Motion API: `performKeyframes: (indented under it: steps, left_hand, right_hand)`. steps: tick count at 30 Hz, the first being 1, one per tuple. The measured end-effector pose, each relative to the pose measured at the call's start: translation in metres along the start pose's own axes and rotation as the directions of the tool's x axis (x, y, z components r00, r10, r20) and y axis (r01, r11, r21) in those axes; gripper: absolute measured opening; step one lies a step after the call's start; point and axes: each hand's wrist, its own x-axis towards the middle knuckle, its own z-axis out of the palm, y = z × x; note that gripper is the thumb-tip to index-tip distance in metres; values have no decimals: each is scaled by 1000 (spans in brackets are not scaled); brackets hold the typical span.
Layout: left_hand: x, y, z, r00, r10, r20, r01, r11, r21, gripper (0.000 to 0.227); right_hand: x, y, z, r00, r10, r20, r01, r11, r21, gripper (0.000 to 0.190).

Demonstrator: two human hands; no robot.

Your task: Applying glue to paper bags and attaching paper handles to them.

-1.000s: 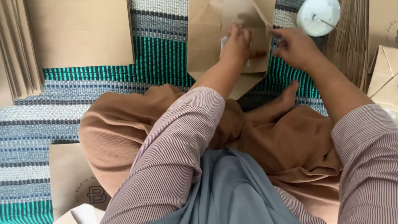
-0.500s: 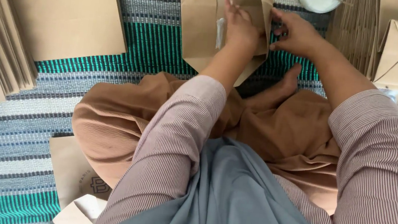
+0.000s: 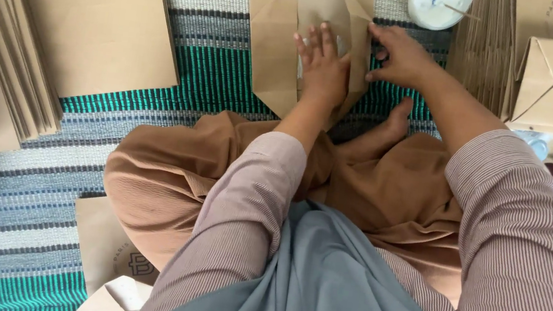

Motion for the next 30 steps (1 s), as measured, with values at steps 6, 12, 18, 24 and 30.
performKeyframes:
  steps: [6, 12, 18, 24, 30]
  left_hand:
    - [12, -27, -111, 907, 3, 420, 12, 999, -34, 65]
    - [31, -77, -66, 915, 84, 394, -1, 978, -207, 67]
    - [24, -83, -86, 922, 97, 376, 41, 939, -342, 87]
    - [17, -88, -92, 983, 57, 173, 22, 907, -420, 66]
    - [18, -119, -67, 977, 133, -167, -161, 973, -164, 62]
  right_hand:
    - [1, -21, -2, 997, 74, 25, -71, 989, -133, 112]
    - [10, -44, 9, 984, 177, 24, -160, 934, -319, 114]
    - [23, -50, 29, 995, 10, -96, -67, 778, -624, 129]
    - [30, -71, 26, 994, 48, 93, 4, 870, -492, 114]
    - [35, -78, 25, 992, 84, 93, -23, 854, -520, 126]
